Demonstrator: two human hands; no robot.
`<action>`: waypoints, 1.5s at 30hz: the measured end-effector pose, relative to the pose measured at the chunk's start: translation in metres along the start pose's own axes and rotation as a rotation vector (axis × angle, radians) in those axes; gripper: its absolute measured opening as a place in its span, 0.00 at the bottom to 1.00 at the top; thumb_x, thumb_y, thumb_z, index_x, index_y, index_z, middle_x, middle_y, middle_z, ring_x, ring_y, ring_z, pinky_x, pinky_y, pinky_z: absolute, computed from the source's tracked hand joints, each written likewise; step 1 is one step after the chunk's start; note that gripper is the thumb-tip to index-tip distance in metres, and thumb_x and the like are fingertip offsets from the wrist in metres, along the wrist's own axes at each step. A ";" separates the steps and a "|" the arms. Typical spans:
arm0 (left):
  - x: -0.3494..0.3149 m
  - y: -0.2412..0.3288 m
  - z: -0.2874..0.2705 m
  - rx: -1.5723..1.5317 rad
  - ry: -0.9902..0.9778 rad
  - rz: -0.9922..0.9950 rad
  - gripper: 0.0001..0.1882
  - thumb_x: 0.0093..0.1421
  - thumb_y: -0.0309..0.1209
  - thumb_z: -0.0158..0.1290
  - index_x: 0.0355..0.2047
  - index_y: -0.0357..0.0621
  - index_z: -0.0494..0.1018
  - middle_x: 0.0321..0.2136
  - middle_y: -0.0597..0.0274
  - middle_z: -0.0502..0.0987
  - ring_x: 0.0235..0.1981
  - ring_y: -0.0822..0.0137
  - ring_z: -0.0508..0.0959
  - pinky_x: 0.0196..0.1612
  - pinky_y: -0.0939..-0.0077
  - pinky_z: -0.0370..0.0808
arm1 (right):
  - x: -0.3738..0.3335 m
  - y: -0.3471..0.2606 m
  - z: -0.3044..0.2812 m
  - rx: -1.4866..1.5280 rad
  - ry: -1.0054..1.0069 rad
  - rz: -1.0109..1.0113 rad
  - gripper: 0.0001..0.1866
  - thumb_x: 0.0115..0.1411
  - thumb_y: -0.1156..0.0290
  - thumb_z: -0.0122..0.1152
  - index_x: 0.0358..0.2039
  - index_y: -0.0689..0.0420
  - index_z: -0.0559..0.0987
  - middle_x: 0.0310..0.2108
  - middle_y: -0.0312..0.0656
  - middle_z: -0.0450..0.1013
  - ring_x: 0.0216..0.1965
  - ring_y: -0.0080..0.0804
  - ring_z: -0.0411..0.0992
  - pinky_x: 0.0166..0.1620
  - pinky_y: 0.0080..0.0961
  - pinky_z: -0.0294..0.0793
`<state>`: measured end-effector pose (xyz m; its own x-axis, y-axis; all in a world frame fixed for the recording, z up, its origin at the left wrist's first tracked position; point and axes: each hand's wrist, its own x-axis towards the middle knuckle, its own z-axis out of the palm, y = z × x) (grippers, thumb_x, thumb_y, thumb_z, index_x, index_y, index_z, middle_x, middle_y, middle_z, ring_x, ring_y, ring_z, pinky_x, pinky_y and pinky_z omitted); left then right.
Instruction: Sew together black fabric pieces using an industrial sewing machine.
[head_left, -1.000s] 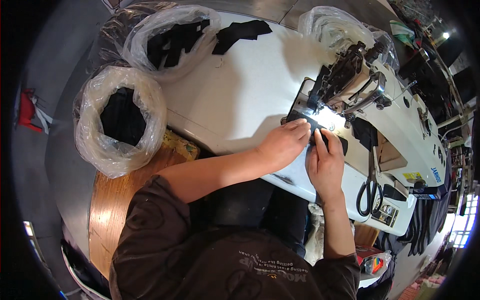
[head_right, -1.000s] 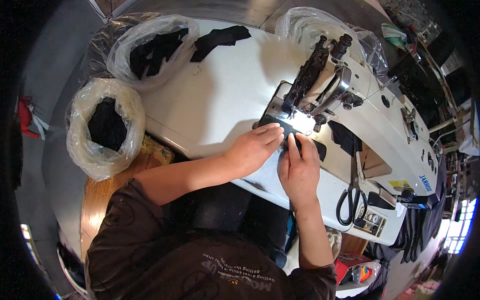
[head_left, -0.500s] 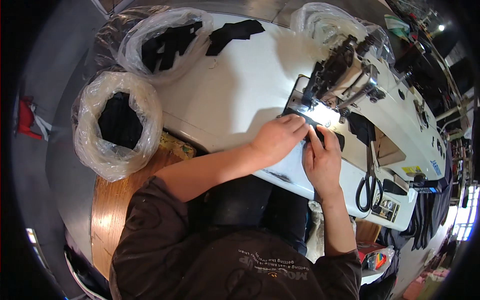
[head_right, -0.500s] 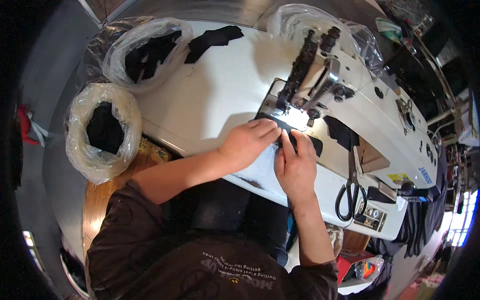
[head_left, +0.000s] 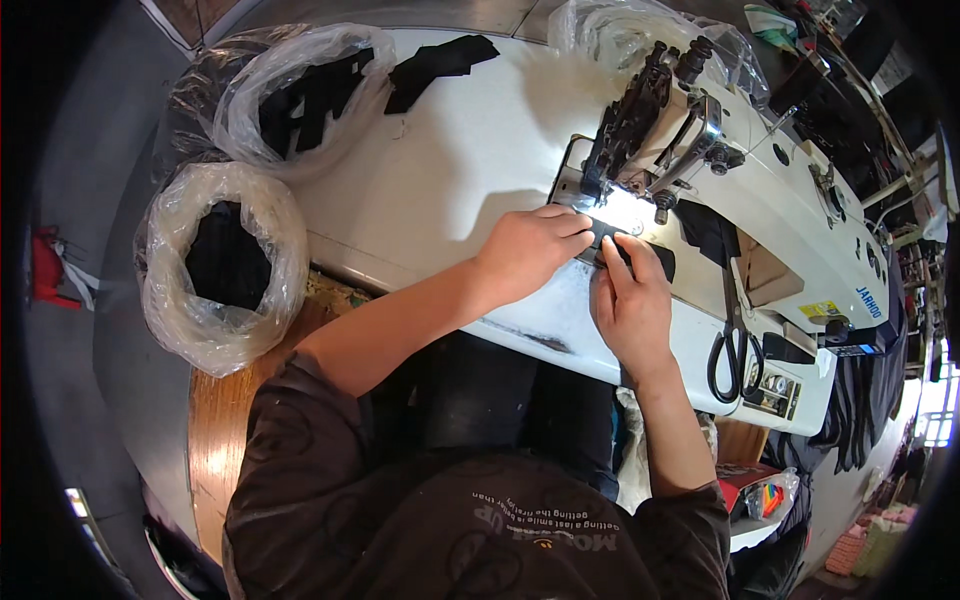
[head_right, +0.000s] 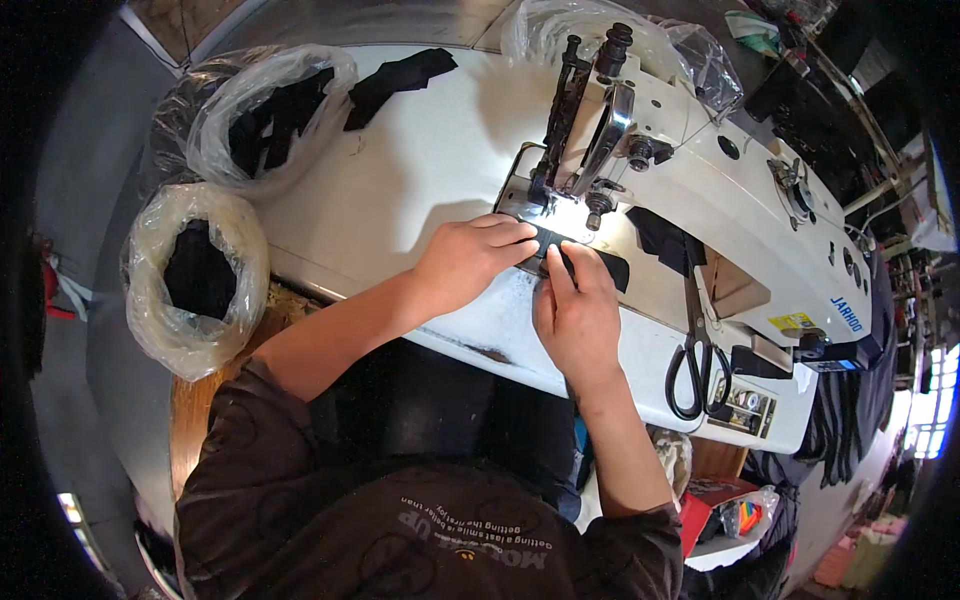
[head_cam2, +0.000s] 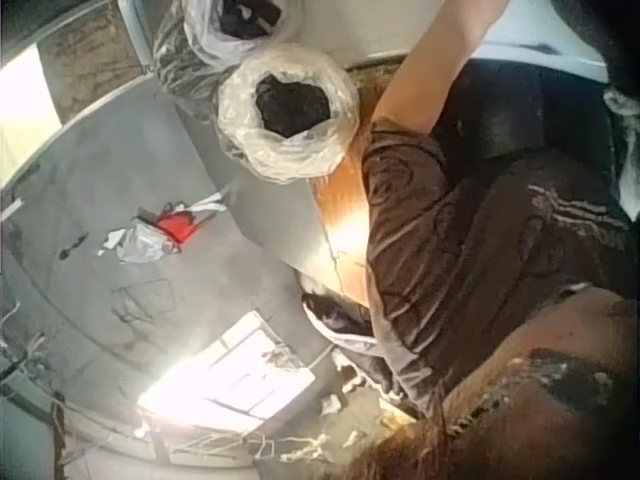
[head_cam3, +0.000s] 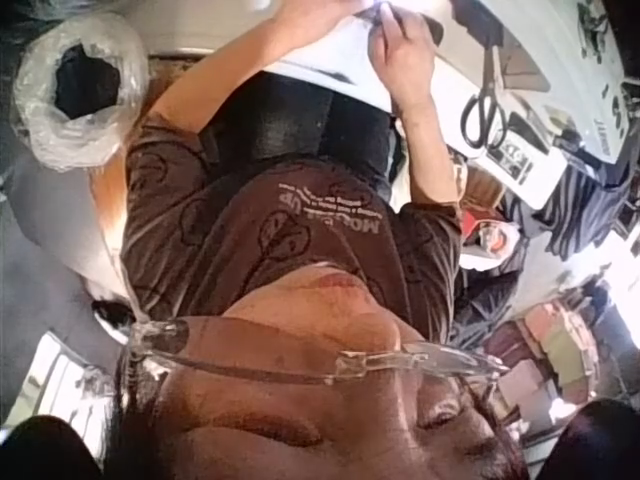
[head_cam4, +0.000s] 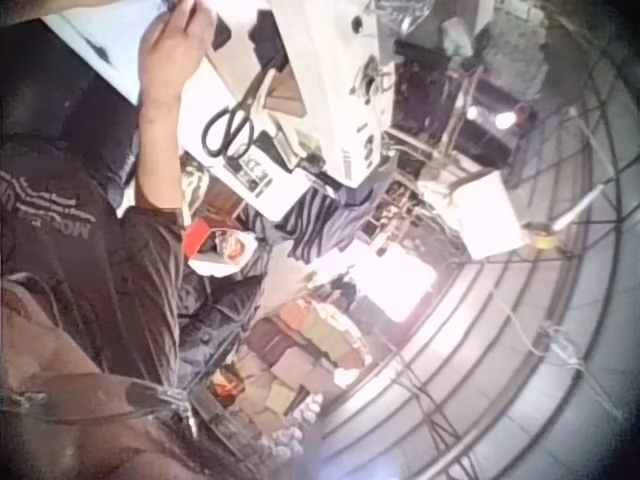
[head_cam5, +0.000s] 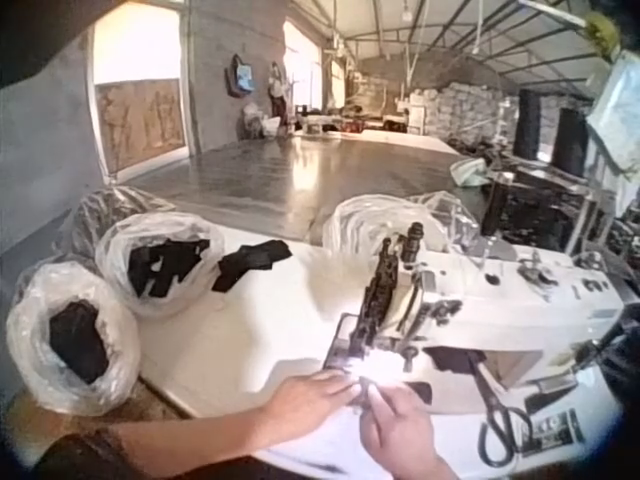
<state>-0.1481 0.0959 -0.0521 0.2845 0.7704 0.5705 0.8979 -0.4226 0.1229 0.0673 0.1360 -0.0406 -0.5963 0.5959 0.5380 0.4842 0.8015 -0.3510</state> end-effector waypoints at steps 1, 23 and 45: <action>0.001 0.001 0.000 0.011 -0.004 0.002 0.14 0.59 0.27 0.58 0.46 0.49 0.82 0.49 0.70 0.83 0.53 0.65 0.83 0.45 0.70 0.84 | 0.000 -0.001 -0.001 0.009 0.003 0.008 0.20 0.62 0.78 0.64 0.56 0.64 0.84 0.56 0.53 0.76 0.56 0.55 0.77 0.60 0.44 0.78; 0.015 -0.017 0.010 0.052 -0.095 0.026 0.16 0.55 0.20 0.58 0.45 0.36 0.83 0.54 0.59 0.84 0.59 0.61 0.80 0.60 0.68 0.80 | 0.024 0.017 0.012 -0.056 -0.055 0.001 0.17 0.66 0.75 0.63 0.55 0.61 0.85 0.55 0.52 0.76 0.56 0.54 0.75 0.60 0.45 0.76; 0.026 -0.027 0.025 0.012 0.028 -0.032 0.18 0.55 0.26 0.61 0.47 0.39 0.82 0.52 0.60 0.83 0.58 0.59 0.78 0.62 0.63 0.77 | 0.022 0.022 0.018 -0.172 -0.160 0.034 0.29 0.72 0.65 0.56 0.67 0.70 0.72 0.70 0.62 0.68 0.72 0.59 0.65 0.76 0.52 0.59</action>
<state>-0.1565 0.1388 -0.0608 0.2461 0.7699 0.5887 0.9104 -0.3921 0.1322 0.0534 0.1675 -0.0509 -0.6653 0.6337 0.3948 0.5993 0.7686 -0.2236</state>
